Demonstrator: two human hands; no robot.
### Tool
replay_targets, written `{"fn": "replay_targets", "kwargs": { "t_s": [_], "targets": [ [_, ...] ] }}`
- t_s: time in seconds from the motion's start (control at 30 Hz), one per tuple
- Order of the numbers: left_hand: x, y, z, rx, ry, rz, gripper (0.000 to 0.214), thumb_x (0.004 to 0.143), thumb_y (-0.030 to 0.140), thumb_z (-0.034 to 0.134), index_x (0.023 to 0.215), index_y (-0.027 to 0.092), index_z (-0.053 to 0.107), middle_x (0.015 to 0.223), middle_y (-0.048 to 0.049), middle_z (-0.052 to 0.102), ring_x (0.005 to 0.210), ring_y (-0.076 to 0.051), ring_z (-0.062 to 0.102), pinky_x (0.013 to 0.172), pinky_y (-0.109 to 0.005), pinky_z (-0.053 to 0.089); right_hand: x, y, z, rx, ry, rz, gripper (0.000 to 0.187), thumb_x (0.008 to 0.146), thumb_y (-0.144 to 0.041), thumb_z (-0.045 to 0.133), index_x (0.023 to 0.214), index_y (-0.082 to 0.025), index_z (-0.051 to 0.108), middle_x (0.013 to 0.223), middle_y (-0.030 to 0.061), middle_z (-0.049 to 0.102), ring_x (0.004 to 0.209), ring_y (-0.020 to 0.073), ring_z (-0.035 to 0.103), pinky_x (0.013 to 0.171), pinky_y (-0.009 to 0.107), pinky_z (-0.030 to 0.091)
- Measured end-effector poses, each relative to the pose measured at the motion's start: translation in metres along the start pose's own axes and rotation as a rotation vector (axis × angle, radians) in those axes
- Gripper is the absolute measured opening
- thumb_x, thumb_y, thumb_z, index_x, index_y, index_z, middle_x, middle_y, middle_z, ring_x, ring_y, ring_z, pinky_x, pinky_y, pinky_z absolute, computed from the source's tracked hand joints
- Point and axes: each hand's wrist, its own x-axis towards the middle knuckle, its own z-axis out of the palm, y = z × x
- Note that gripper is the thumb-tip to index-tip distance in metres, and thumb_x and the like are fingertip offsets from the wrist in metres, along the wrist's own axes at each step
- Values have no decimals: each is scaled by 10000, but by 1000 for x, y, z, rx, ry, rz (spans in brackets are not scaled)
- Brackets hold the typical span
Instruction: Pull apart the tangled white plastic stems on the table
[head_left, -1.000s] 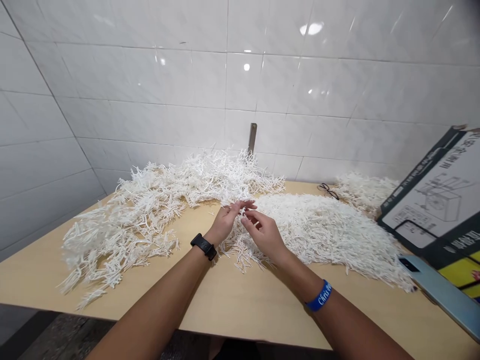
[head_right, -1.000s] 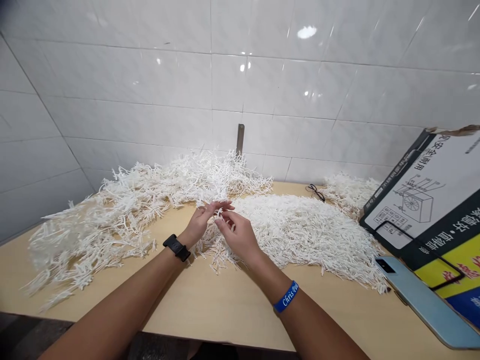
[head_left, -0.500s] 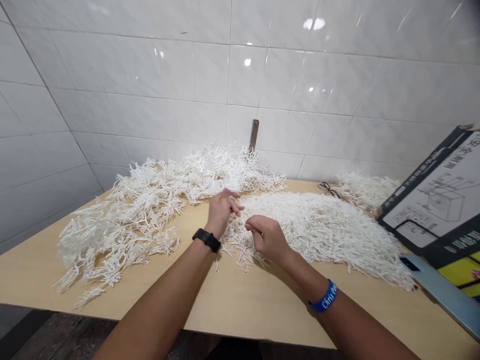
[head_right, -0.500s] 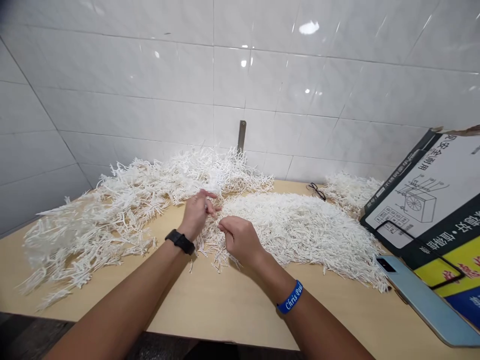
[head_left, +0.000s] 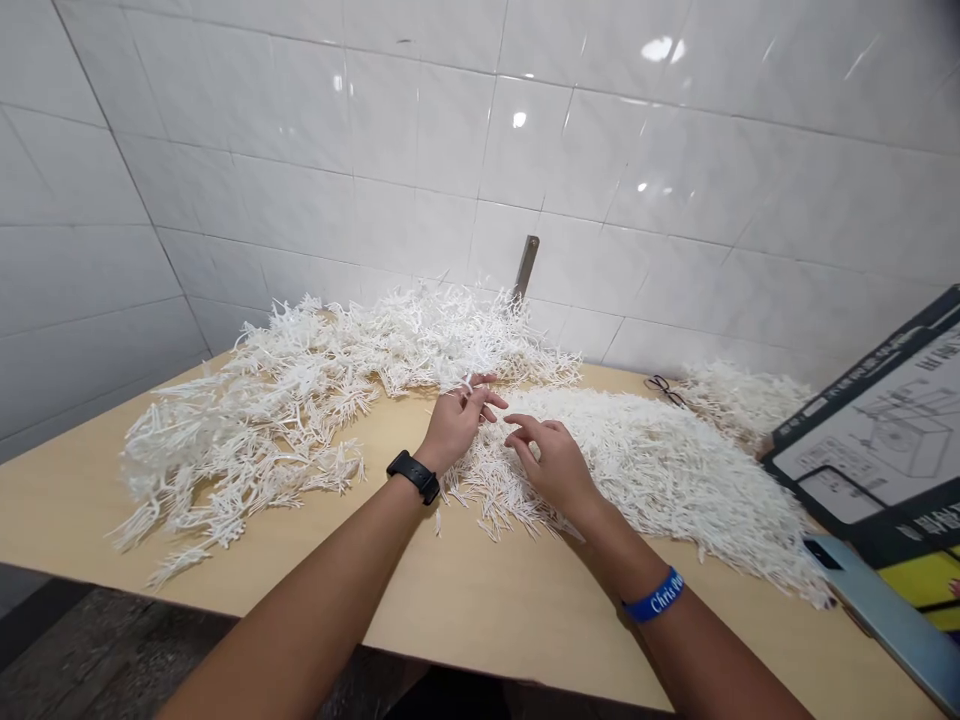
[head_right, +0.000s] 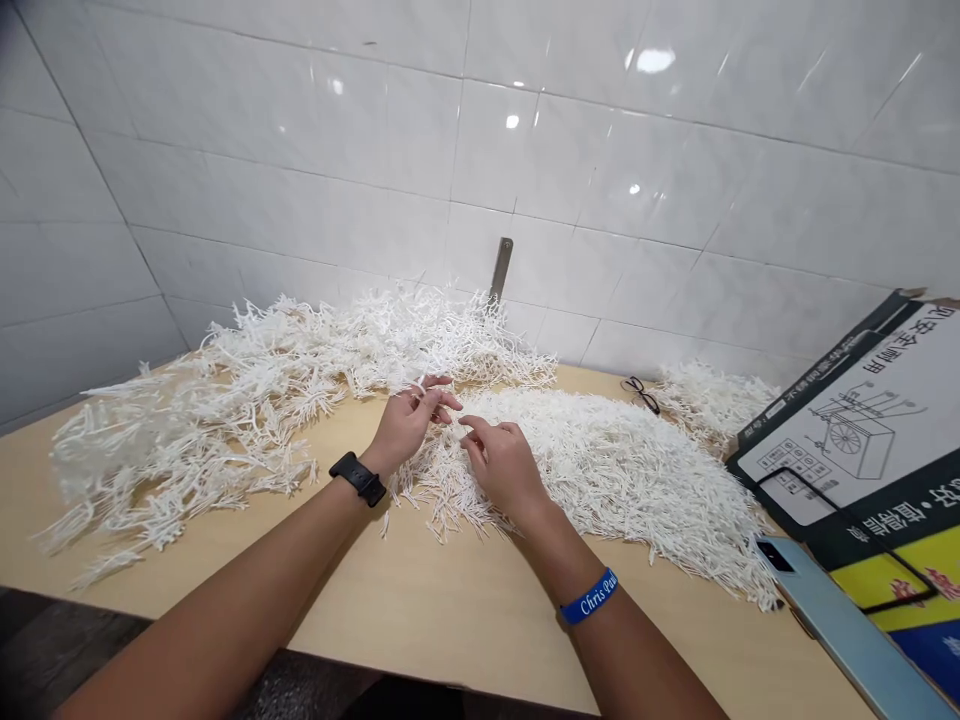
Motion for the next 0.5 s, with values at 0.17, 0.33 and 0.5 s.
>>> {"fn": "replay_targets", "kwargs": {
  "t_s": [0.17,0.33,0.5],
  "targets": [
    [-2,-2,1,-42,-7,-79,349,851,419,555,805,130,743,1192,-132,664,649,-111,610,690,-281,503,-2,0,-2,30,21,32,221,923,-258,485,868,-231,697,805,33,732,741,197,643,808,370,414],
    [-4,1,1,47,-21,-48,393,860,476,528,825,164,765,1220,-105,664,771,-170,650,752,-307,508,-3,-8,-7,182,140,131,276,931,-261,432,1074,-203,661,873,51,714,756,190,651,745,337,477],
    [-7,1,0,296,-67,16,426,923,480,413,978,225,750,1154,-67,698,764,-196,674,782,-327,502,-5,-19,-7,296,235,140,234,917,-322,497,1043,-198,650,889,61,702,758,184,647,704,322,512]
  ]
}}
